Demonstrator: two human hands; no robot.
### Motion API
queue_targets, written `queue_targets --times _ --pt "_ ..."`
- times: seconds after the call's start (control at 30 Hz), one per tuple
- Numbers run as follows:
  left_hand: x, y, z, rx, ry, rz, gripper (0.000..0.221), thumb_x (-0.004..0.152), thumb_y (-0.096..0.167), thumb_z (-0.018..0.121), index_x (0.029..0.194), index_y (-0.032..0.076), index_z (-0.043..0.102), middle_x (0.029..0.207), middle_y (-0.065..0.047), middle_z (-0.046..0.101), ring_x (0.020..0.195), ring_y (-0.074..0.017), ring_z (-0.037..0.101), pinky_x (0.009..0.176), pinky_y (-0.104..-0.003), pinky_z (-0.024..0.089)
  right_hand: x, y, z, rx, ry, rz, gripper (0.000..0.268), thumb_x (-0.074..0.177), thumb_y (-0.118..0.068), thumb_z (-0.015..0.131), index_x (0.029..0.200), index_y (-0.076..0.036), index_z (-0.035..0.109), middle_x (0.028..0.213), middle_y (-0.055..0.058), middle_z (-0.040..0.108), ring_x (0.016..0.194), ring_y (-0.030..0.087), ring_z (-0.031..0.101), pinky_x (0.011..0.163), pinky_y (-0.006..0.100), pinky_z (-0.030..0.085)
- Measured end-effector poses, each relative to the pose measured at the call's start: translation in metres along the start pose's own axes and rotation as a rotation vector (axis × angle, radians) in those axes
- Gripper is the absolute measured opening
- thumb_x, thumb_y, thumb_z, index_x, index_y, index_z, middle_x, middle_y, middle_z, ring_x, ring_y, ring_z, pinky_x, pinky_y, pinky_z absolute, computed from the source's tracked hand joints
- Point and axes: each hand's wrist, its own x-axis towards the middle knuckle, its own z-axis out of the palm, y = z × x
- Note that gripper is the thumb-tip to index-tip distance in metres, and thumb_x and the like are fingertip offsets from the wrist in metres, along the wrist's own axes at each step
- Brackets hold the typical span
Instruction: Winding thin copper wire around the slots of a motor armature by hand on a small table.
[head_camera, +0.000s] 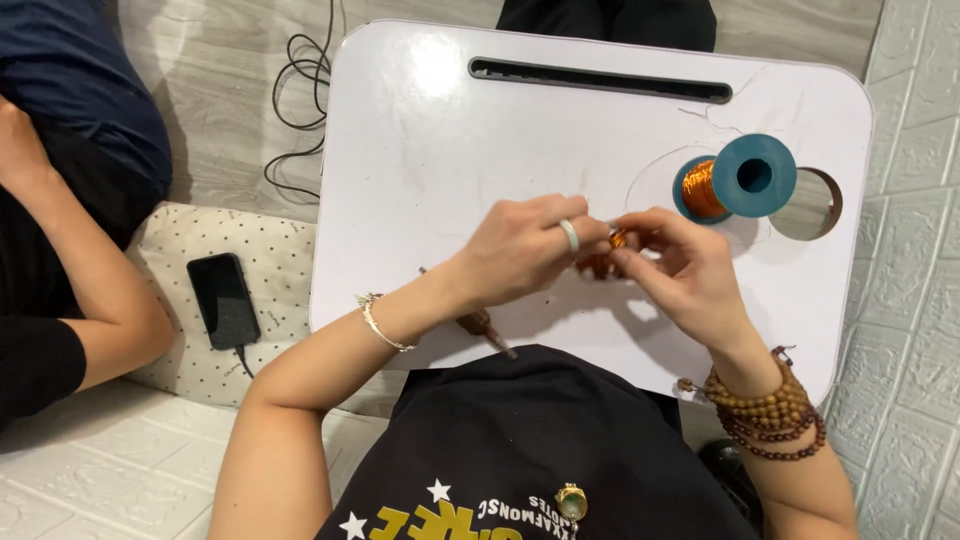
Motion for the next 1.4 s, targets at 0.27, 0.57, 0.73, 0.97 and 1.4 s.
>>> queue_targets --times 0.27,0.57,0.73,0.97,1.4 --pt "0.001 0.0 0.002 -0.42 -0.031 -0.175 0.012 0.106 0.018 0.05 0.1 0.012 0.059 0.077 0.002 0.047 0.063 -0.0183 0.056 0.06 -0.028 0.051 -0.007 0.013 -0.012 0.4 -0.134 0.045 0.03 0.083 0.009 0.063 0.11 0.019 0.058 0.081 0.02 0.061 0.072 0.023 0.071 0.056 0.039 0.067" --pt "-0.008 0.015 0.009 -0.577 -0.061 -0.332 0.009 0.103 0.008 0.053 0.104 0.008 0.062 0.082 -0.006 0.062 0.068 -0.0183 0.064 0.061 -0.029 0.054 0.003 0.002 0.004 0.473 0.18 -0.11 0.031 0.093 -0.001 0.062 0.12 0.009 0.05 0.103 0.017 0.063 0.089 0.022 0.069 0.072 0.038 0.067" --pt "0.001 0.013 -0.002 -0.687 -0.105 -0.411 0.021 0.098 0.021 0.066 0.112 0.005 0.063 0.094 -0.012 0.069 0.072 -0.0232 0.07 0.061 -0.032 0.059 0.007 0.002 0.002 0.227 0.254 -0.186 0.028 0.096 0.0 0.062 0.119 0.009 0.049 0.104 0.015 0.062 0.093 0.019 0.066 0.082 0.039 0.067" --pt "0.019 0.003 -0.041 -0.797 -0.135 -0.554 0.023 0.094 0.031 0.071 0.089 0.009 0.072 0.07 0.001 0.066 0.07 -0.0054 0.059 0.063 -0.026 0.056 0.02 -0.026 0.007 0.012 0.117 -0.251 0.029 0.093 0.007 0.069 0.117 0.015 0.054 0.098 0.02 0.062 0.096 0.023 0.065 0.079 0.038 0.063" --pt "0.029 0.009 -0.079 -0.574 -0.188 -0.413 0.032 0.092 0.028 0.065 0.108 0.001 0.073 0.092 -0.011 0.075 0.068 -0.0138 0.064 0.054 -0.02 0.047 0.031 -0.039 0.016 0.409 -0.075 -0.221 0.03 0.102 -0.006 0.06 0.131 -0.006 0.051 0.125 0.007 0.06 0.112 0.012 0.064 0.107 0.026 0.06"
